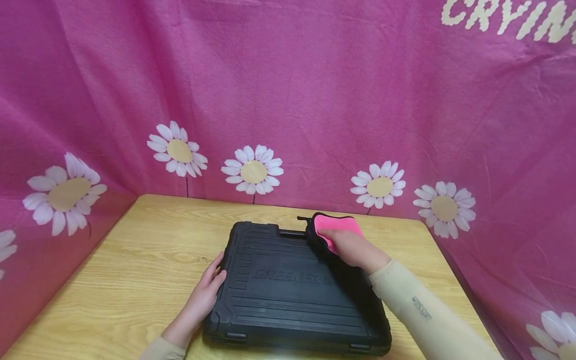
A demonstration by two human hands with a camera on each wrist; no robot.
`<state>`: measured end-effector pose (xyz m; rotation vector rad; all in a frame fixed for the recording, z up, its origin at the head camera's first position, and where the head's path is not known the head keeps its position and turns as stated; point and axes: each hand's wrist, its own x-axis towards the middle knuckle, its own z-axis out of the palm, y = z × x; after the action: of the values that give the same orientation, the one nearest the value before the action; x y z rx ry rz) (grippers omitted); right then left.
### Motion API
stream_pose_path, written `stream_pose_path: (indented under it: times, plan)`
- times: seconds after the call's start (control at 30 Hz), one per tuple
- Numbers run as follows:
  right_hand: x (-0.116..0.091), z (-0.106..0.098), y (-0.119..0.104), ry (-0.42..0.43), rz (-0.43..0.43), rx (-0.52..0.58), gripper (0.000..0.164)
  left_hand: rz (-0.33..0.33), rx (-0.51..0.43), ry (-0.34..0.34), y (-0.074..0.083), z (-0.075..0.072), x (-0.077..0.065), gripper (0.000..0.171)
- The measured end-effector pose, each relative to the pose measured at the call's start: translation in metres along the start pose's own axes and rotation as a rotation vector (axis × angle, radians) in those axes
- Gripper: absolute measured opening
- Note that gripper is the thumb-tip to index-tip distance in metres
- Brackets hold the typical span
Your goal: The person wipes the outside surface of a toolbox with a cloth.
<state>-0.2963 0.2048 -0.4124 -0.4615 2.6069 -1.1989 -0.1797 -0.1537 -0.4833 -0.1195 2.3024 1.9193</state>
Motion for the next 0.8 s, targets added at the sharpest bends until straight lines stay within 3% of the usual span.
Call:
stream_pose_path:
  times: [0.1, 0.2, 0.23, 0.33, 0.47, 0.8]
  plan:
    - [0.013, -0.002, 0.018, 0.057, 0.015, 0.211, 0.031, 0.011, -0.011, -0.007, -0.001, 0.0, 0.0, 0.057]
    - [0.019, -0.005, 0.023, 0.095, -0.009, 0.247, 0.028, 0.02, -0.02, -0.012, -0.002, -0.001, 0.0, 0.057]
    - [0.015, -0.007, 0.015, 0.101, 0.011, 0.256, 0.028, 0.021, -0.021, -0.013, -0.002, -0.001, -0.001, 0.057]
    - [0.006, -0.01, -0.003, 0.108, 0.061, 0.161, 0.034, 0.022, -0.018, -0.007, -0.002, -0.001, -0.001, 0.057]
    - [-0.002, -0.013, -0.011, 0.117, 0.09, 0.043, 0.041, 0.025, -0.015, -0.009, -0.001, 0.0, 0.0, 0.057]
    - [-0.008, -0.007, -0.01, 0.119, 0.015, 0.133, 0.045, 0.004, 0.029, 0.003, 0.001, 0.0, 0.0, 0.058]
